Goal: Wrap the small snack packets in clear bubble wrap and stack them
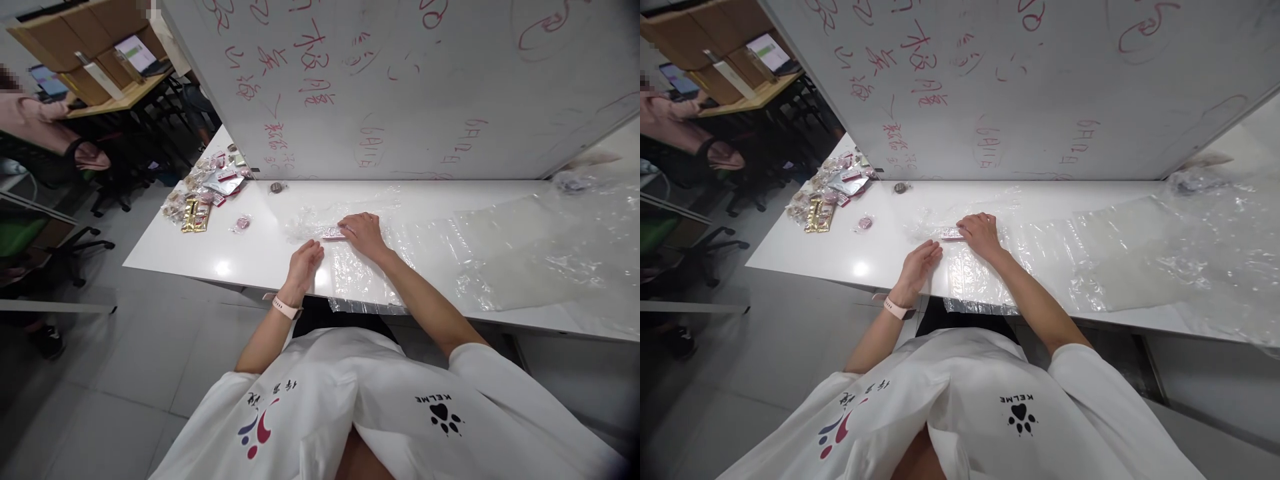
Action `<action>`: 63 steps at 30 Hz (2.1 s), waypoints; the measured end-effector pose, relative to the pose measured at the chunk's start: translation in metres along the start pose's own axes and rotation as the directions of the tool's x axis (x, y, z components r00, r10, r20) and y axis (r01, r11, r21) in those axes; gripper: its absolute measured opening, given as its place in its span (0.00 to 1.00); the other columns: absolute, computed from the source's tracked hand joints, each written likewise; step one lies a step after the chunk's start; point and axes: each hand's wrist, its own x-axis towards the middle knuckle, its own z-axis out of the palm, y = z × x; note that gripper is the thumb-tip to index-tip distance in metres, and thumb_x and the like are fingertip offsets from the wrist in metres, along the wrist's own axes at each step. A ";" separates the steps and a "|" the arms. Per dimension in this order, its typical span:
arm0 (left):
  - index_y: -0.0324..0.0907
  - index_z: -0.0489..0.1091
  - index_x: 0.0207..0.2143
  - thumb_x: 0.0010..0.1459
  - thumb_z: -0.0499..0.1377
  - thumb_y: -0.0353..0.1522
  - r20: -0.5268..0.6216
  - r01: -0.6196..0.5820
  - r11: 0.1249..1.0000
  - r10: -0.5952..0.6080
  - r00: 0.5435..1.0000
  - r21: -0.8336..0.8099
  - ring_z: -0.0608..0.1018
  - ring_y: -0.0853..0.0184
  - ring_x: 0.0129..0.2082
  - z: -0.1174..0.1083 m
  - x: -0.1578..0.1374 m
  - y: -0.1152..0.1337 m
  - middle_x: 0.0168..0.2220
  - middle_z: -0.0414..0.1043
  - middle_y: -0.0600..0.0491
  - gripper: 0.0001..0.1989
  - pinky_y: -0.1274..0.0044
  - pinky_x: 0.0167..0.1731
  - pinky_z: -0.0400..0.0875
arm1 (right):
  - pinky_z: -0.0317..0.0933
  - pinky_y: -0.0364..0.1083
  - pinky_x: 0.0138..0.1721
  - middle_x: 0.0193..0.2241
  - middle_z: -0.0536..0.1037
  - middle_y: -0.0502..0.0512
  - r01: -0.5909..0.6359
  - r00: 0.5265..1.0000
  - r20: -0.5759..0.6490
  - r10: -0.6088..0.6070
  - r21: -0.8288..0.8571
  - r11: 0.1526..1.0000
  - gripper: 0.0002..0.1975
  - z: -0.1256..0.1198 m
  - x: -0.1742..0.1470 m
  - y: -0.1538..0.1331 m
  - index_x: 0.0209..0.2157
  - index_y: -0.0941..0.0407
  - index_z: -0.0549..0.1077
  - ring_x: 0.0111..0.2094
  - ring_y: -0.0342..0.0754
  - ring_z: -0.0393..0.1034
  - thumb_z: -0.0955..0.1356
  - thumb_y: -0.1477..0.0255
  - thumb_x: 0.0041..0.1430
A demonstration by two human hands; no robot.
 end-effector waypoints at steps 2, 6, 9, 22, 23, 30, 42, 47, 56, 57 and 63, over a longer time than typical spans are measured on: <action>0.39 0.72 0.39 0.54 0.65 0.24 -0.037 -0.005 0.997 0.002 0.999 -0.082 0.78 0.69 0.41 0.001 0.014 0.007 0.40 0.75 0.49 0.10 0.75 0.50 0.72 | 0.48 0.58 0.55 0.47 0.79 0.55 -0.038 0.999 0.035 0.037 0.041 0.998 0.14 -0.002 0.000 0.001 0.50 0.50 0.76 0.50 0.57 0.66 0.63 0.67 0.67; 0.39 0.71 0.34 0.56 0.63 0.23 -0.034 -0.023 0.996 0.020 0.999 -0.086 0.77 0.72 0.36 0.010 0.042 0.016 0.34 0.73 0.52 0.05 0.77 0.48 0.71 | 0.47 0.58 0.56 0.46 0.79 0.56 -0.081 0.995 0.070 0.076 0.075 0.994 0.14 -0.003 0.002 0.004 0.49 0.51 0.76 0.50 0.56 0.67 0.65 0.67 0.64; 0.41 0.71 0.39 0.55 0.64 0.24 -0.041 -0.116 0.993 0.115 0.993 -0.029 0.77 0.71 0.39 0.021 0.053 0.010 0.38 0.73 0.52 0.10 0.75 0.49 0.71 | 0.46 0.58 0.57 0.45 0.79 0.56 -0.098 0.992 0.096 0.088 0.106 0.989 0.13 -0.004 0.003 0.005 0.47 0.51 0.78 0.49 0.55 0.68 0.65 0.67 0.64; 0.47 0.73 0.43 0.60 0.60 0.26 0.643 -0.746 0.298 0.381 0.665 0.595 0.65 0.58 0.64 0.007 0.069 -0.011 0.54 0.73 0.49 0.10 0.57 0.66 0.56 | 0.49 0.59 0.55 0.47 0.76 0.60 0.012 0.997 0.070 -0.008 -0.054 0.998 0.13 -0.022 -0.004 0.009 0.46 0.53 0.76 0.52 0.59 0.65 0.62 0.66 0.67; 0.47 0.73 0.43 0.60 0.59 0.25 0.653 -0.752 0.280 0.376 0.657 0.596 0.66 0.57 0.63 0.007 0.070 -0.009 0.53 0.73 0.49 0.11 0.57 0.64 0.58 | 0.50 0.60 0.54 0.48 0.76 0.61 0.001 1.000 -0.009 -0.002 -0.089 0.996 0.14 -0.027 -0.012 0.012 0.47 0.53 0.76 0.53 0.60 0.65 0.63 0.65 0.67; 0.46 0.68 0.43 0.59 0.60 0.25 0.632 -0.724 0.245 0.362 0.685 0.645 0.68 0.53 0.54 0.018 0.076 -0.008 0.46 0.72 0.46 0.11 0.59 0.56 0.63 | 0.59 0.60 0.44 0.31 0.76 0.61 -0.210 0.978 -0.028 0.208 -0.174 0.962 0.20 -0.036 -0.062 0.023 0.36 0.55 0.78 0.35 0.57 0.69 0.58 0.63 0.69; 0.47 0.70 0.47 0.62 0.56 0.27 0.686 -0.785 0.244 0.386 0.617 0.569 0.68 0.56 0.55 0.009 0.059 -0.007 0.55 0.70 0.46 0.12 0.62 0.57 0.61 | 0.57 0.61 0.59 0.60 0.68 0.61 0.098 0.979 0.174 -0.106 0.055 0.994 0.24 -0.006 -0.022 0.003 0.62 0.52 0.62 0.61 0.58 0.62 0.62 0.61 0.68; 0.50 0.72 0.51 0.56 0.62 0.26 0.661 -0.733 0.422 0.332 0.673 0.534 0.71 0.56 0.54 0.012 0.057 0.002 0.62 0.66 0.49 0.21 0.62 0.60 0.59 | 0.61 0.61 0.54 0.50 0.75 0.59 0.171 0.954 0.249 -0.168 0.013 0.985 0.14 -0.019 -0.011 0.011 0.50 0.52 0.72 0.53 0.58 0.66 0.66 0.64 0.64; 0.50 0.73 0.48 0.50 0.63 0.22 0.634 -0.667 0.507 0.270 0.724 0.546 0.66 0.54 0.58 0.010 0.064 0.000 0.58 0.71 0.51 0.23 0.57 0.61 0.58 | 0.70 0.46 0.37 0.66 0.58 0.70 -0.272 0.959 0.041 0.281 0.419 0.866 0.39 -0.072 0.039 0.070 0.69 0.53 0.56 0.35 0.42 0.71 0.70 0.75 0.58; 0.50 0.73 0.49 0.49 0.62 0.21 0.646 -0.672 0.498 0.259 0.718 0.548 0.66 0.54 0.57 0.009 0.066 0.001 0.58 0.71 0.51 0.25 0.57 0.60 0.60 | 0.70 0.44 0.35 0.66 0.59 0.70 -0.282 0.959 0.106 0.262 0.429 0.858 0.42 -0.075 0.045 0.074 0.69 0.53 0.55 0.33 0.40 0.71 0.72 0.75 0.55; 0.50 0.72 0.53 0.51 0.62 0.23 0.707 -0.718 0.450 0.233 0.668 0.530 0.70 0.56 0.52 0.001 0.079 0.010 0.54 0.73 0.48 0.27 0.61 0.52 0.68 | 0.71 0.49 0.34 0.27 0.78 0.55 -0.368 0.926 0.255 0.277 0.452 0.813 0.07 -0.081 0.098 0.073 0.36 0.61 0.78 0.26 0.43 0.70 0.74 0.74 0.56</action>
